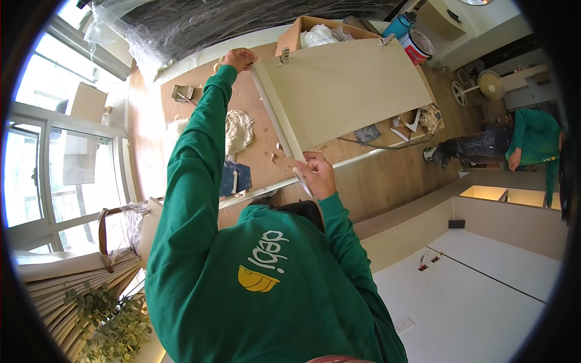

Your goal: The person sands a wooden panel by hand, wipes it, applies masking tape to the edge, and then uses a small brush to paint a small wooden component.

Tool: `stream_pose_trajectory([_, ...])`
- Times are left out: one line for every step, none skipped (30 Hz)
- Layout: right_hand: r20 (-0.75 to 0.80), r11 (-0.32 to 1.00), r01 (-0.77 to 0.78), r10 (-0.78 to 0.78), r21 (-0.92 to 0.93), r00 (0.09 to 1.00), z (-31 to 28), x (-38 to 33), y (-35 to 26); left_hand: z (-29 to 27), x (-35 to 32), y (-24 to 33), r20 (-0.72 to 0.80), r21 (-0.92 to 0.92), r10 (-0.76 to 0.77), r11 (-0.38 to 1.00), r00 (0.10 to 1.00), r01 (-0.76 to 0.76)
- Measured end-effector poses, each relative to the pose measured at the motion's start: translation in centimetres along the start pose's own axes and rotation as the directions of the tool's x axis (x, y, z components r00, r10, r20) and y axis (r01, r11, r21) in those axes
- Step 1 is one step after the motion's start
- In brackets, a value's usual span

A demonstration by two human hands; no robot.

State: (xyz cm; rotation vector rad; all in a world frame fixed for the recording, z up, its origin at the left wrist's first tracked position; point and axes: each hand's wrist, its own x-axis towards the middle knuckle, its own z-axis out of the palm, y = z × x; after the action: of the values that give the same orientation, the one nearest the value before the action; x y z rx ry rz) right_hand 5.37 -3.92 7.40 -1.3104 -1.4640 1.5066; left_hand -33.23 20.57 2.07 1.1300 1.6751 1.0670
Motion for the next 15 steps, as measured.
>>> stream_pose_trajectory([-0.008,1.0,0.029,-0.029,-0.008,1.0,0.0,0.0,0.2,-0.1,0.0,0.2,0.009,-0.004,-0.003,1.0,1.0,0.003])
stream_pose_trajectory([-0.015,0.998,0.058,-0.058,-0.017,0.998,-0.1,0.1,0.7,-0.2,-0.1,0.3,0.019,-0.009,-0.006,1.0,1.0,0.006])
stream_pose_trajectory([-0.022,0.996,0.086,-0.087,-0.026,0.996,-0.1,0.2,1.2,-0.2,-0.1,0.5,0.027,-0.013,-0.009,1.0,1.0,0.01])
stream_pose_trajectory([-0.018,0.996,0.088,-0.089,-0.027,0.996,-0.1,0.2,1.4,-0.4,-0.1,0.5,0.025,-0.024,-0.018,1.0,1.0,0.018])
stream_pose_trajectory([-0.015,0.995,0.091,-0.091,-0.028,0.996,-0.1,0.3,1.7,-0.6,-0.1,0.4,0.022,-0.035,-0.026,0.999,0.999,0.027])
stream_pose_trajectory([-0.012,0.995,0.093,-0.094,-0.029,0.996,-0.1,0.4,2.0,-0.7,-0.2,0.4,0.019,-0.046,-0.034,0.998,0.999,0.035])
stream_pose_trajectory([-0.017,0.994,0.103,-0.104,-0.03,0.994,-0.2,0.5,2.2,-0.6,-0.3,0.7,0.021,-0.04,-0.04,0.998,0.999,0.04])
stream_pose_trajectory([-0.022,0.993,0.113,-0.114,-0.03,0.993,-0.2,0.5,2.5,-0.3,-0.4,1.0,0.024,-0.034,-0.045,0.998,0.999,0.046])
stream_pose_trajectory([-0.028,0.992,0.123,-0.124,-0.031,0.992,-0.3,0.5,2.7,-0.1,-0.4,1.3,0.027,-0.027,-0.05,0.998,0.998,0.051])
stream_pose_trajectory([-0.013,0.997,0.076,-0.076,-0.01,0.997,-0.2,0.5,2.0,-0.3,-0.5,1.2,0.027,-0.011,-0.049,0.999,0.998,0.05])
stream_pose_trajectory([0.002,1.0,0.028,-0.028,0.009,1.0,-0.1,0.3,1.2,-0.5,-0.6,1.0,0.028,0.006,-0.048,0.999,0.998,0.048])
stream_pose_trajectory([0.017,0.999,-0.021,0.021,0.028,1.0,-0.1,0.2,0.6,-0.6,-0.6,0.8,0.029,0.022,-0.048,0.999,0.998,0.047])
stream_pose_trajectory([0.011,1.0,-0.017,0.017,0.025,1.0,-0.1,0.2,0.4,-0.6,-0.6,0.8,0.028,0.025,-0.046,0.999,0.999,0.046])
stream_pose_trajectory([0.006,1.0,-0.013,0.013,0.021,1.0,-0.1,0.1,0.3,-0.5,-0.6,0.8,0.026,0.028,-0.045,0.999,0.999,0.045])
stream_pose_trajectory([0.0,1.0,-0.009,0.009,0.018,1.0,-0.1,0.1,0.3,-0.4,-0.6,0.8,0.024,0.03,-0.045,0.999,0.999,0.044])
